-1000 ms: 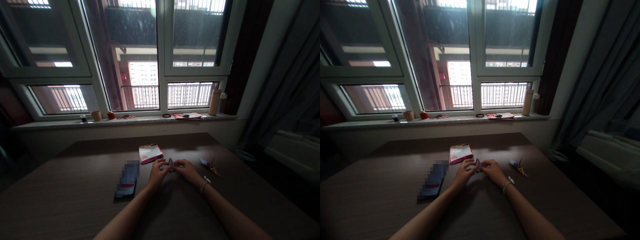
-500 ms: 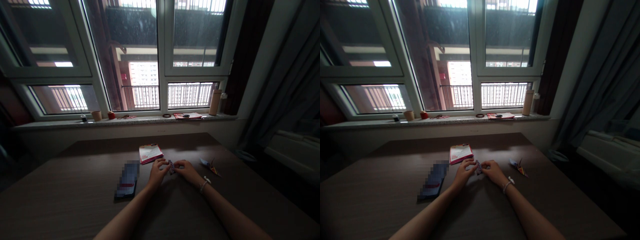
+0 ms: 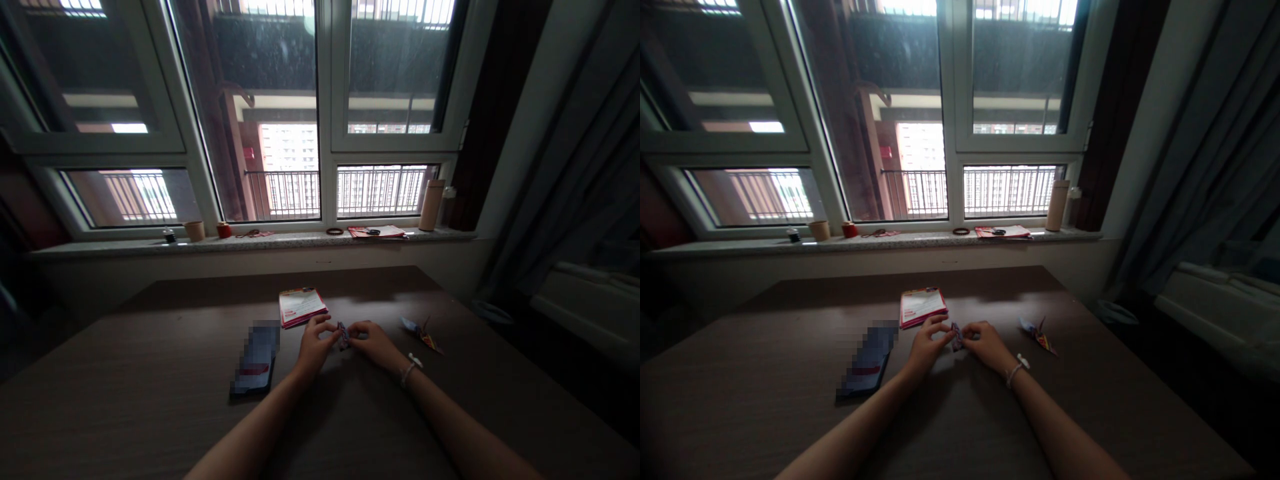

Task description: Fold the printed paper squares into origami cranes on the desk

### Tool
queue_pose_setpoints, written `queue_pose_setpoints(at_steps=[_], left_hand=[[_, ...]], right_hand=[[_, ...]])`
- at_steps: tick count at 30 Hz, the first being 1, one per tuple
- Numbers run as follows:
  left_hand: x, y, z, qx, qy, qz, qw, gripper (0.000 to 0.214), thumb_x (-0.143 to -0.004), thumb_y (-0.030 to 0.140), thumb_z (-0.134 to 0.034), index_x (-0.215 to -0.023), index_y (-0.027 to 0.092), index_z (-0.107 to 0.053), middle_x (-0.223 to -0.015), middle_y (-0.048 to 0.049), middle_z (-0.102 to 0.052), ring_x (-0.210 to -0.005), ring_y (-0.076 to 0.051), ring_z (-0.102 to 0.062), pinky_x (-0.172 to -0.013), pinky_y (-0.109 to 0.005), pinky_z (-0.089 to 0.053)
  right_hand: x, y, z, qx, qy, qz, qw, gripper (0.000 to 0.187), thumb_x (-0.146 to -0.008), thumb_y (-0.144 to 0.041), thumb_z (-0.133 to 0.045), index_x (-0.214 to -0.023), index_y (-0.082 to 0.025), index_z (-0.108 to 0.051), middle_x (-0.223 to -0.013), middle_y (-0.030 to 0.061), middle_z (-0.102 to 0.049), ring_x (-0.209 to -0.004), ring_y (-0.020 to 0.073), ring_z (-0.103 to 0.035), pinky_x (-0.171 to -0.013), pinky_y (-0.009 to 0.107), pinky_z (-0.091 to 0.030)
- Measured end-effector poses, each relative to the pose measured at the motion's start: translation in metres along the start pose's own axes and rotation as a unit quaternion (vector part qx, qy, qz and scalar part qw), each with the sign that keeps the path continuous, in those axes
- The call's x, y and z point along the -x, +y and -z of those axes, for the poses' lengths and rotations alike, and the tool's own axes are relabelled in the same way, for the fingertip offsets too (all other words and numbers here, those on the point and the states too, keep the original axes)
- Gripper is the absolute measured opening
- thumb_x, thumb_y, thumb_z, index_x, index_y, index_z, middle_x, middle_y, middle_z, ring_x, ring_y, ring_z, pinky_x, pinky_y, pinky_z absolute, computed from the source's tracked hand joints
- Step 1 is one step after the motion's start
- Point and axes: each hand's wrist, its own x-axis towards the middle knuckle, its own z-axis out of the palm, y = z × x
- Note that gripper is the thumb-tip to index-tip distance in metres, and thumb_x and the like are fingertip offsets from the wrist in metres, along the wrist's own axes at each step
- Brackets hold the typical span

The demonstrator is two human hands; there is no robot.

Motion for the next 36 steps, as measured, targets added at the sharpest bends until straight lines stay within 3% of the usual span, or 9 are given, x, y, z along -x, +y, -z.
queue_pose_setpoints(at_steps=[6,14,36], left_hand=[[-0.0005,-0.0008,-0.0008,0.007,0.022,-0.001,1.000,0.018,-0.072,0.039,-0.072,-0.070,0.021,-0.073,-0.107,-0.0080,-0.064,-0.108,-0.026,-0.059,-0.101,-0.042,-0.041],[-0.0001,0.0019,-0.0014,0.027,0.013,0.012,0.999,0.016,-0.067,0.034,-0.074,-0.074,0.020,-0.072,-0.106,-0.0076,-0.065,-0.108,-0.025,-0.059,-0.101,-0.040,-0.041],[0.0032,0.0080,0.0002,0.025,0.020,0.012,0.999,0.012,-0.071,0.030,-0.072,-0.066,0.020,-0.068,-0.109,-0.0072,-0.064,-0.111,-0.025,-0.056,-0.101,-0.040,-0.040]], right_hand=[[-0.0004,0.0035,-0.0030,-0.005,0.011,-0.003,1.000,0.020,-0.074,-0.032,-0.064,-0.084,-0.017,-0.072,-0.087,0.0060,-0.073,-0.087,0.0214,-0.064,-0.085,0.032,-0.047],[-0.0023,0.0062,-0.0033,-0.045,-0.005,-0.013,0.999,0.030,-0.077,-0.044,-0.062,-0.083,-0.016,-0.071,-0.085,0.0066,-0.074,-0.083,0.0214,-0.066,-0.081,0.032,-0.049],[0.0000,0.0079,-0.0049,-0.034,-0.023,-0.011,0.999,0.027,-0.077,-0.038,-0.063,-0.087,-0.014,-0.071,-0.085,0.0069,-0.074,-0.082,0.0204,-0.067,-0.081,0.031,-0.049]])
